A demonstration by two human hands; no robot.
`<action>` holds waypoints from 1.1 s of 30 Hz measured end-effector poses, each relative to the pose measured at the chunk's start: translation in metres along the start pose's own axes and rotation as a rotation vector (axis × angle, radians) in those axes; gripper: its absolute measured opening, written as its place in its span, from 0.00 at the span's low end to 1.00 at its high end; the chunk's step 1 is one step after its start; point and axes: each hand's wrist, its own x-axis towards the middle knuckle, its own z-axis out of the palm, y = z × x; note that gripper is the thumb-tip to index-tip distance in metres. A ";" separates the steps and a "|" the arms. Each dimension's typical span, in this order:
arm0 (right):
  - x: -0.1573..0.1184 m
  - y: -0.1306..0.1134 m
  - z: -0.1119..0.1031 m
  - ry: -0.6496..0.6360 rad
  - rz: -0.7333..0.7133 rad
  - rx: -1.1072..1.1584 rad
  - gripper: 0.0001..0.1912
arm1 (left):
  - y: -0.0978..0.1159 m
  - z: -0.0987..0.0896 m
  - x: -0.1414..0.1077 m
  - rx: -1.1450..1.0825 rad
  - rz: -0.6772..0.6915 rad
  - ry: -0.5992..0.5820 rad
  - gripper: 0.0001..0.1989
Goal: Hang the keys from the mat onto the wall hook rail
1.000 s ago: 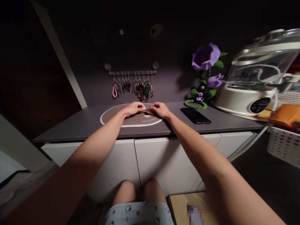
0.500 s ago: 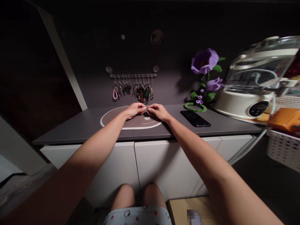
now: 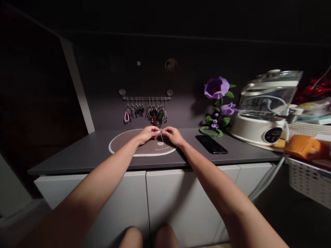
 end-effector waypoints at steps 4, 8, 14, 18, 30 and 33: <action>0.004 0.004 -0.001 0.033 -0.003 0.010 0.16 | 0.002 0.003 0.001 -0.042 -0.017 0.066 0.15; 0.009 0.004 -0.004 0.100 -0.004 0.046 0.16 | -0.001 0.004 0.004 -0.036 -0.016 0.121 0.12; 0.026 0.000 -0.011 0.174 0.040 0.213 0.17 | -0.004 0.006 0.006 0.030 -0.101 0.256 0.08; 0.047 -0.010 -0.016 0.238 0.131 0.361 0.17 | -0.002 0.007 0.004 0.078 -0.149 0.316 0.09; 0.119 -0.034 -0.020 0.406 0.236 0.545 0.03 | -0.012 0.007 0.009 0.092 -0.159 0.362 0.09; 0.129 -0.037 -0.020 0.422 0.259 0.555 0.06 | -0.013 0.007 0.010 0.076 -0.171 0.366 0.09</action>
